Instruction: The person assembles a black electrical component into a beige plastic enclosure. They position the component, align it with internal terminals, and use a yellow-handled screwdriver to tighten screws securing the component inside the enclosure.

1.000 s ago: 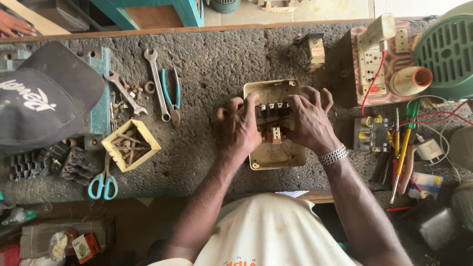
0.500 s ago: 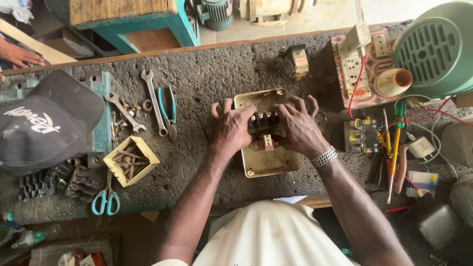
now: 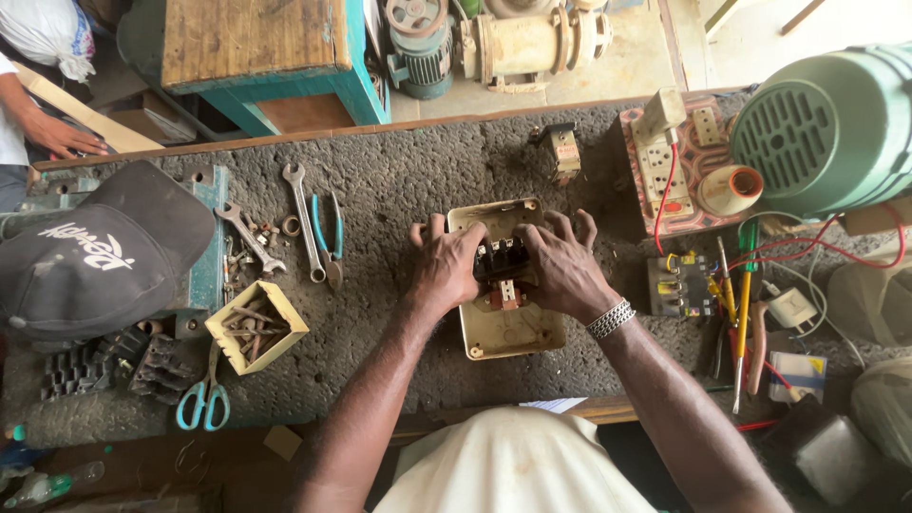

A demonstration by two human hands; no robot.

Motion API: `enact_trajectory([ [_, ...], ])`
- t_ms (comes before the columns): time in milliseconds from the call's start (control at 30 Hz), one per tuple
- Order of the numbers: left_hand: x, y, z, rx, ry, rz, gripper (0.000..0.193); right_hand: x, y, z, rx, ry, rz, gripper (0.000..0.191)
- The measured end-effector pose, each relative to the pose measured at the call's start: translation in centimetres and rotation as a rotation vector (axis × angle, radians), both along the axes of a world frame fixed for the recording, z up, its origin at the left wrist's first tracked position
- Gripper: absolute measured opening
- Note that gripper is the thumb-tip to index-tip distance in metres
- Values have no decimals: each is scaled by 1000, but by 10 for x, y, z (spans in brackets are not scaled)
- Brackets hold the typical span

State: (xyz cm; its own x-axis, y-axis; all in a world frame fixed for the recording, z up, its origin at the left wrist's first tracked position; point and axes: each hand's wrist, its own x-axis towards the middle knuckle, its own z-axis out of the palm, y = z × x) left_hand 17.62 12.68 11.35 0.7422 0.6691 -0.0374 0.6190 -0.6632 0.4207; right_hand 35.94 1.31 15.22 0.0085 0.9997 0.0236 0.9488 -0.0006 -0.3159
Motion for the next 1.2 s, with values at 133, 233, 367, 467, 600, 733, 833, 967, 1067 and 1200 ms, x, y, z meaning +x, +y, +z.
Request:
enact_trajectory([
  [133, 2, 1, -1, 4, -14, 8, 56, 3, 1, 2, -5, -13, 25, 87],
  [233, 4, 2, -2, -5, 7, 25, 56, 5, 1, 3, -8, -15, 31, 86],
  [367, 5, 3, -4, -26, 41, 33, 57, 5, 0, 5, -3, -36, 43, 88],
  [467, 4, 3, -6, 17, -32, 12, 58, 6, 1, 7, -12, -43, 49, 87],
  [600, 4, 2, -5, 18, -51, 4, 59, 6, 2, 8, -35, -56, 34, 90],
  [733, 3, 1, -4, -17, -54, 9, 56, 4, 1, 3, -34, -12, 30, 86],
  [833, 4, 3, -3, -7, -28, -2, 59, 4, 2, -3, 17, 1, 45, 75],
  [967, 3, 4, -2, 0, -56, -3, 58, 3, 1, -9, -30, 20, -20, 67],
  [1067, 1, 3, -3, -4, -40, 4, 55, 0, -3, -10, 21, -12, -47, 64],
  [1200, 1, 2, -3, 34, -54, 12, 54, -1, 1, -9, 6, 45, -93, 63],
])
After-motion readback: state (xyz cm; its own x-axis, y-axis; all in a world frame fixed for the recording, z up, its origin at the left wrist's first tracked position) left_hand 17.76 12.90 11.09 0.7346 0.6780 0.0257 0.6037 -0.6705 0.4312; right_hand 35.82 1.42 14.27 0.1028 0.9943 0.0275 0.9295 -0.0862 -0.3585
